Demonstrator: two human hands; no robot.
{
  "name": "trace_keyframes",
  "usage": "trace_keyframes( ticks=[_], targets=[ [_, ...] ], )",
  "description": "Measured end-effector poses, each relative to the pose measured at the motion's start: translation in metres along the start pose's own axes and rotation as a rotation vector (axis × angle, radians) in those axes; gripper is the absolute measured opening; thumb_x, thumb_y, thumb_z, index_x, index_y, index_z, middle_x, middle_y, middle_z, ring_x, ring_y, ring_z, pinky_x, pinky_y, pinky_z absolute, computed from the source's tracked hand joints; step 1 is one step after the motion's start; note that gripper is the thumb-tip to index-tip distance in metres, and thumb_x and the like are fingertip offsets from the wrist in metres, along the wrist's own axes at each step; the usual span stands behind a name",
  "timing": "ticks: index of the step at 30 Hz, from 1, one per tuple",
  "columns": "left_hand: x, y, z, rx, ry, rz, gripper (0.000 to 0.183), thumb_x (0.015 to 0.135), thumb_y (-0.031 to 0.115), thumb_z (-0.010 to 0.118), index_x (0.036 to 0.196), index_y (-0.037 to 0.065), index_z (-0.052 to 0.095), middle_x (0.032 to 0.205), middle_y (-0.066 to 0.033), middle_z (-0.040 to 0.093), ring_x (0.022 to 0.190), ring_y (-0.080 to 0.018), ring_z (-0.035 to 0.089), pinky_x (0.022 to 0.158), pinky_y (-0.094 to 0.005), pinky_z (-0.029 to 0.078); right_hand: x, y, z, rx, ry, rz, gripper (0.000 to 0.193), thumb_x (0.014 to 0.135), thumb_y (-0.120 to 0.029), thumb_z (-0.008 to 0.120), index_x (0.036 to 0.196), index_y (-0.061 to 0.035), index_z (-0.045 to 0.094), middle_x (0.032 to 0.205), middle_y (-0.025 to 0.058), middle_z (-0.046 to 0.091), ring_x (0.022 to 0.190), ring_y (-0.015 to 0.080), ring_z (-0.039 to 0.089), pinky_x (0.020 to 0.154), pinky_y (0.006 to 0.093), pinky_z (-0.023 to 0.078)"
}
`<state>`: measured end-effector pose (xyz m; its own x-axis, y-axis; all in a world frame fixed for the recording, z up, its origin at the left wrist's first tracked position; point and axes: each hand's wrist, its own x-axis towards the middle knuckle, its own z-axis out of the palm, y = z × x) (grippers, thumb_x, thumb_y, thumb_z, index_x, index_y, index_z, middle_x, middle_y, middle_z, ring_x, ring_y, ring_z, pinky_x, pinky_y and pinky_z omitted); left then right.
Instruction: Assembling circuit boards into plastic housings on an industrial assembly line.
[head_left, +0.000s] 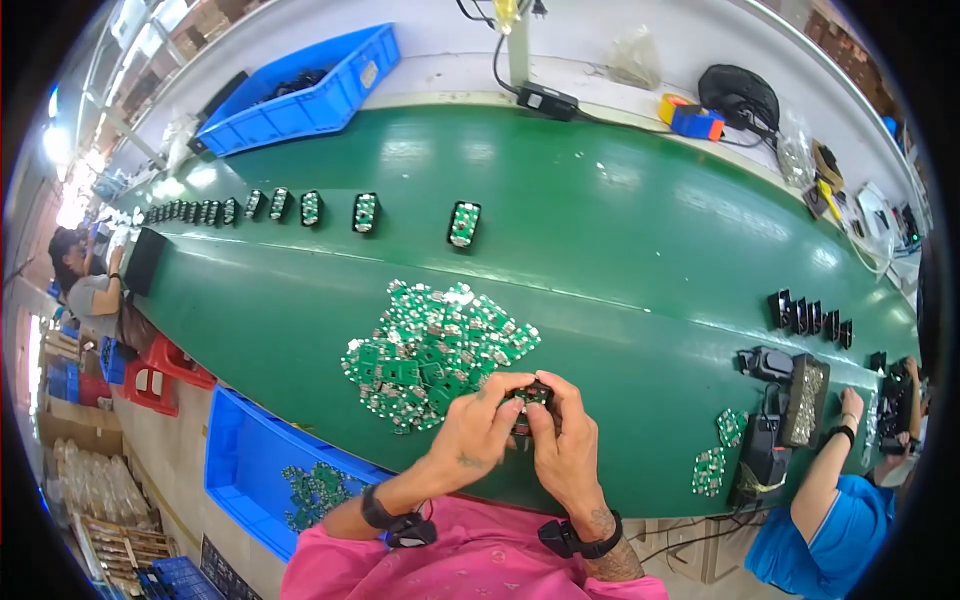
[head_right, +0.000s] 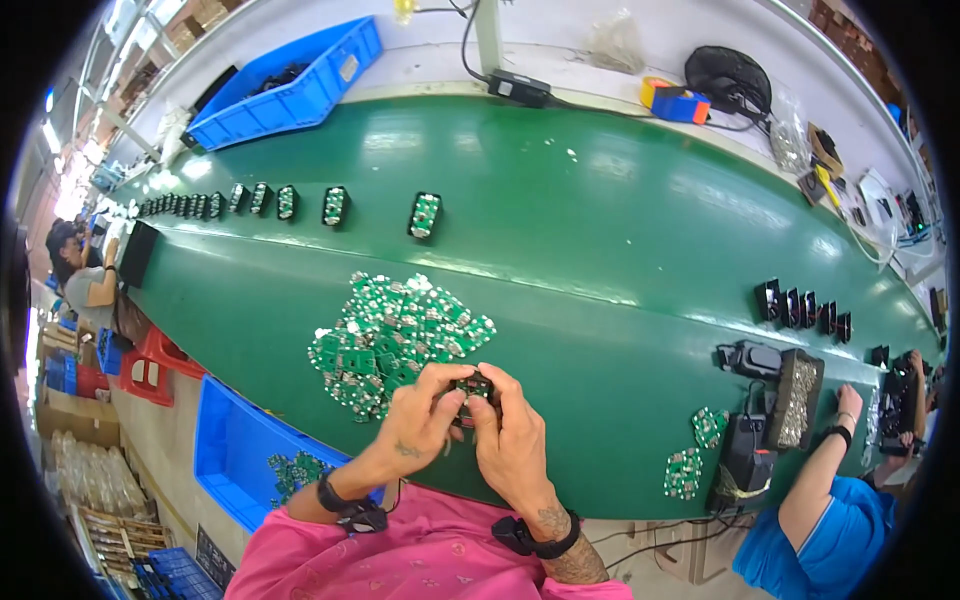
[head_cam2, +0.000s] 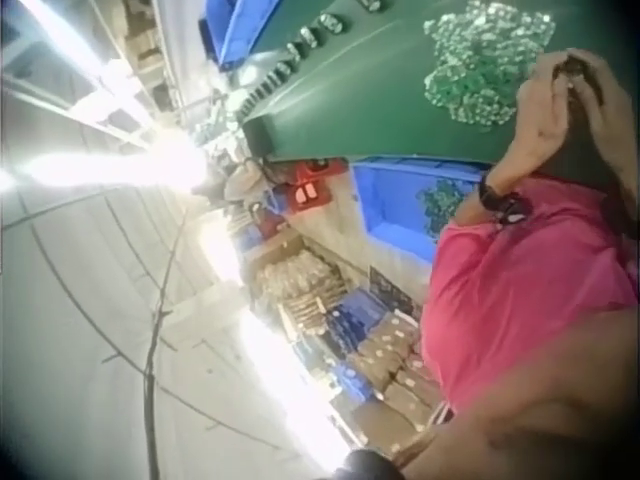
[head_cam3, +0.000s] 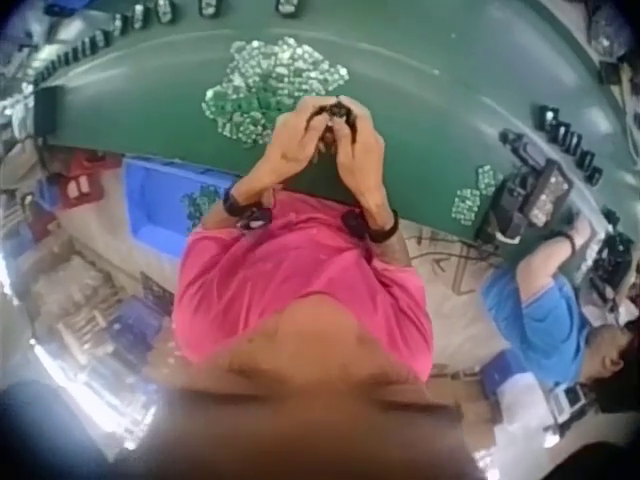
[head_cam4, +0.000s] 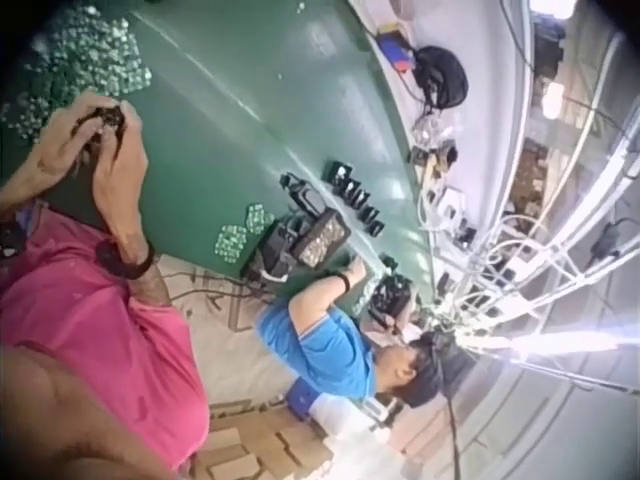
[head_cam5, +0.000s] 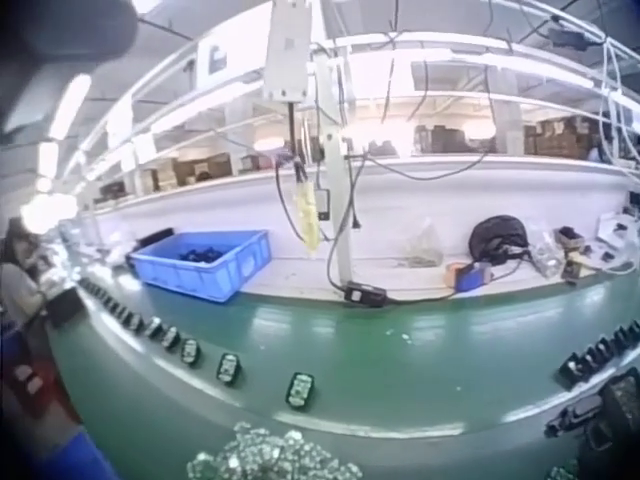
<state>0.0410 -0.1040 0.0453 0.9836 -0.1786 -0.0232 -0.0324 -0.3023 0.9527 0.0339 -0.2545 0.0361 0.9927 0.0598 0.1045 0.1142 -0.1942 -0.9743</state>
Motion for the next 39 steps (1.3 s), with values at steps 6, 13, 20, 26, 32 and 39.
trace_keyframes(
  ticks=[6, 13, 20, 26, 32, 39],
  targets=[
    [0.097, -0.016, -0.133, 0.257, 0.230, 0.108, 0.025, 0.100, 0.008, 0.044, 0.125, 0.007, 0.049, 0.101, -0.0106, 0.061, 0.057, -0.0128, 0.062, 0.046, -0.0252, 0.050, 0.003, -0.008, -0.023, -0.121, -0.098, 0.100, 0.040, 0.089, -0.008, 0.066, 0.127, 0.0014, 0.056, 0.096, 0.0091, 0.062, 0.070, 0.0129, 0.063, 0.060, 0.0255, 0.051],
    [0.203, -0.109, -0.201, 0.492, 0.286, 0.037, 0.034, 0.092, 0.004, 0.046, 0.125, 0.011, 0.051, 0.091, -0.0128, 0.061, 0.059, -0.0251, 0.067, 0.048, -0.0352, 0.056, -0.005, 0.007, -0.090, -0.309, 0.047, 0.097, 0.029, 0.088, -0.007, 0.068, 0.113, 0.0049, 0.063, 0.086, 0.0094, 0.065, 0.066, 0.0135, 0.064, 0.060, 0.0255, 0.051],
    [0.200, -0.116, -0.199, 0.292, 0.347, -0.030, 0.035, 0.098, 0.006, 0.044, 0.131, 0.013, 0.054, 0.070, -0.0093, 0.057, 0.041, -0.0196, 0.058, 0.039, -0.0315, 0.050, 0.083, 0.048, -0.245, -0.992, 0.383, 0.280, 0.042, 0.080, -0.026, 0.076, 0.110, 0.0014, 0.065, 0.089, 0.0201, 0.070, 0.084, 0.0352, 0.069, 0.075, 0.0426, 0.054],
    [0.198, -0.112, -0.209, 0.846, 0.583, 0.180, 0.042, 0.100, 0.011, 0.046, 0.142, 0.013, 0.046, 0.085, -0.0145, 0.065, 0.043, -0.0187, 0.053, 0.041, -0.0338, 0.048, 0.154, 0.057, -0.326, -1.223, 0.408, 0.532, 0.053, 0.069, -0.024, 0.082, 0.113, -0.0019, 0.062, 0.108, 0.0223, 0.069, 0.103, 0.0392, 0.067, 0.087, 0.0459, 0.055],
    [0.092, 0.018, -0.100, 0.159, 0.364, 0.242, 0.038, 0.095, 0.005, 0.052, 0.133, 0.000, 0.050, 0.111, -0.0144, 0.067, 0.061, -0.0122, 0.063, 0.048, -0.0249, 0.049, 0.155, 0.047, -0.325, -1.278, 0.401, 0.586, 0.034, 0.069, -0.024, 0.075, 0.092, 0.0012, 0.073, 0.097, 0.0242, 0.071, 0.093, 0.0403, 0.070, 0.081, 0.0446, 0.057],
    [-0.005, 0.031, 0.079, -0.162, -0.041, 0.062, 0.069, 0.078, 0.001, 0.074, 0.141, 0.005, 0.046, 0.147, -0.0191, 0.040, 0.095, -0.0233, 0.066, 0.069, -0.0300, 0.057, 0.038, -0.017, -0.131, -0.734, -0.137, 0.135, 0.040, 0.070, -0.037, 0.079, 0.085, -0.0016, 0.067, 0.076, 0.0156, 0.066, 0.070, 0.0334, 0.066, 0.060, 0.0414, 0.051]
  ],
)
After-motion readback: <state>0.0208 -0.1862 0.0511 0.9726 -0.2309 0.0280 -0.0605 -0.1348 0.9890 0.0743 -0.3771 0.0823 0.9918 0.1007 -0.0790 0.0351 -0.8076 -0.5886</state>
